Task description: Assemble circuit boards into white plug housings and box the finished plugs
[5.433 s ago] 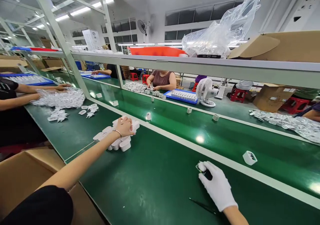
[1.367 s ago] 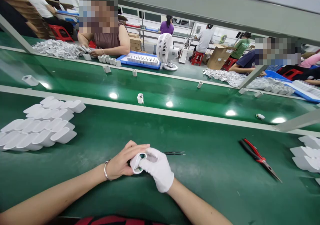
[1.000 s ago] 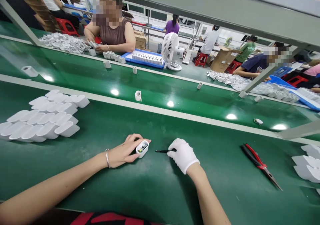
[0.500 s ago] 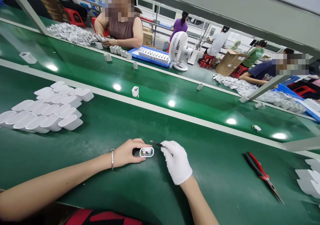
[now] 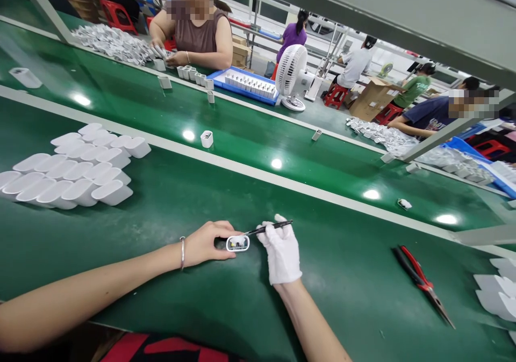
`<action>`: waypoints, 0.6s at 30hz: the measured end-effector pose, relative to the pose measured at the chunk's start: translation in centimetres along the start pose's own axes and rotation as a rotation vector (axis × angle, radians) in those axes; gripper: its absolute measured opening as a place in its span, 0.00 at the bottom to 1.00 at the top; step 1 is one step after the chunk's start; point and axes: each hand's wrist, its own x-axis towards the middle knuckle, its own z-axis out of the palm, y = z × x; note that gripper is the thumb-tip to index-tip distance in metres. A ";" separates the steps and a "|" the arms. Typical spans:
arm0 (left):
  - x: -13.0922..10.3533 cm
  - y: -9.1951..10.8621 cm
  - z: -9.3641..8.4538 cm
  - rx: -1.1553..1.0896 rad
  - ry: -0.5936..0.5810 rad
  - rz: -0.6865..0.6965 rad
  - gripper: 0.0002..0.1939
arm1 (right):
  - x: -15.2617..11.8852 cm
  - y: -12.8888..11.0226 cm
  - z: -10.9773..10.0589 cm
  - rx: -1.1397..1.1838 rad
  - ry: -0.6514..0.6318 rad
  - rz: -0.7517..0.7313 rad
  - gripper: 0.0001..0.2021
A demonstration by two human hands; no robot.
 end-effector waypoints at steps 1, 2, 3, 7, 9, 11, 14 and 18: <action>0.0 -0.1 0.0 0.002 0.003 0.002 0.23 | 0.1 0.4 0.2 0.037 0.015 0.048 0.21; 0.0 -0.1 0.1 0.004 0.007 0.001 0.23 | 0.2 0.7 0.3 0.059 0.033 0.078 0.21; 0.0 -0.1 0.1 0.006 0.010 -0.003 0.23 | 0.2 1.0 0.4 0.070 0.053 0.092 0.21; -0.1 0.0 0.2 0.019 0.006 -0.028 0.24 | -0.3 1.4 0.6 0.056 0.079 0.073 0.20; -0.1 0.0 0.2 0.016 -0.005 -0.043 0.24 | -0.5 1.4 0.6 0.030 0.071 0.064 0.20; -0.1 0.0 0.2 0.005 -0.013 -0.060 0.24 | -0.7 1.3 0.7 0.021 0.076 0.050 0.20; -0.1 0.0 0.2 -0.006 -0.018 -0.082 0.24 | -0.7 1.4 0.7 0.045 0.089 0.046 0.20; -0.1 0.1 0.2 -0.014 -0.028 -0.106 0.24 | -0.6 1.6 0.7 0.057 0.073 0.067 0.20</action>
